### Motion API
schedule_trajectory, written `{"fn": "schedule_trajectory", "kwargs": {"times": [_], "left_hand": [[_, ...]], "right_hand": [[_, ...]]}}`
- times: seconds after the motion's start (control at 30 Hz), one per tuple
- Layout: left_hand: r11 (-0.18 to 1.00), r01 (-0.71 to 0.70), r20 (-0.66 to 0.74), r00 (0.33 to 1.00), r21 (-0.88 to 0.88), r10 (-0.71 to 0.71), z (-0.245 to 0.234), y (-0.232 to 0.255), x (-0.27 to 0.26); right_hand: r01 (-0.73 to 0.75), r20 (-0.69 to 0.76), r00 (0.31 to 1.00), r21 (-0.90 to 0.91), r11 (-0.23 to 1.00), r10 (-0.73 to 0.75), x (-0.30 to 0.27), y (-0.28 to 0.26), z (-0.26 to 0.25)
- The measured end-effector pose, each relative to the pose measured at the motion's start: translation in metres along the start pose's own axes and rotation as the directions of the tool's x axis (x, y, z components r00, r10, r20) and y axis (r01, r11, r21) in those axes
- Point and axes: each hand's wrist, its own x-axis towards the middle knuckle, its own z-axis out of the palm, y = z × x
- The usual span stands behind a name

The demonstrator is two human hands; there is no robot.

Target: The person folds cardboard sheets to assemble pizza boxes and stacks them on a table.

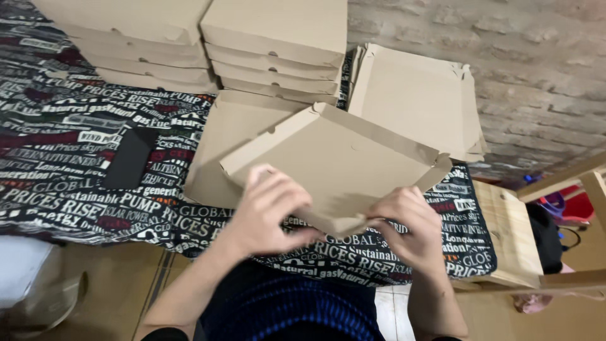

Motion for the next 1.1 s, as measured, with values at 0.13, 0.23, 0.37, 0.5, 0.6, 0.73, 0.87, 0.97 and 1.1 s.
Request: {"fn": "schedule_trajectory", "kwargs": {"times": [0.13, 0.23, 0.37, 0.5, 0.6, 0.73, 0.87, 0.97, 1.1], "left_hand": [[0.996, -0.004, -0.157, 0.988, -0.085, -0.010, 0.007, 0.033, -0.006], [0.999, -0.036, -0.355, 0.935, -0.012, 0.030, 0.005, 0.042, -0.004], [0.981, -0.061, -0.448, 0.883, 0.183, 0.138, 0.016, 0.032, -0.015], [0.984, 0.120, -0.228, 0.970, 0.134, -0.088, 0.001, 0.041, -0.007], [0.994, 0.013, -0.117, 0.993, 0.107, -0.001, -0.002, 0.039, -0.007], [1.000, -0.009, 0.075, 0.997, 0.006, 0.008, -0.021, 0.049, 0.004], [1.000, -0.004, 0.189, 0.982, 0.029, -0.002, -0.042, 0.053, 0.013], [0.999, -0.022, 0.216, 0.976, 0.036, 0.014, -0.057, 0.044, 0.005], [0.991, -0.053, 0.142, 0.989, 0.127, 0.034, -0.070, 0.014, -0.023]], "right_hand": [[-0.002, 0.049, 0.999, -0.009, 1.000, 0.003, 0.024, -0.025, 0.026], [-0.025, 0.070, 0.997, 0.022, 0.999, 0.023, 0.052, -0.047, 0.030], [-0.055, 0.076, 0.996, 0.070, 0.996, 0.050, 0.066, -0.056, 0.038], [-0.007, 0.062, 0.998, 0.098, 0.995, 0.001, 0.063, -0.050, 0.043], [0.020, 0.043, 0.999, 0.147, 0.989, -0.026, 0.053, -0.040, 0.046], [0.038, 0.063, 0.997, 0.145, 0.989, -0.048, 0.052, -0.042, 0.047], [0.083, 0.114, 0.989, 0.083, 0.993, -0.092, 0.047, -0.036, 0.040], [0.091, 0.180, 0.980, -0.044, 0.995, -0.081, 0.044, -0.023, 0.018], [-0.097, 0.202, 0.963, -0.357, 0.929, 0.178, 0.015, 0.014, -0.026]]}}
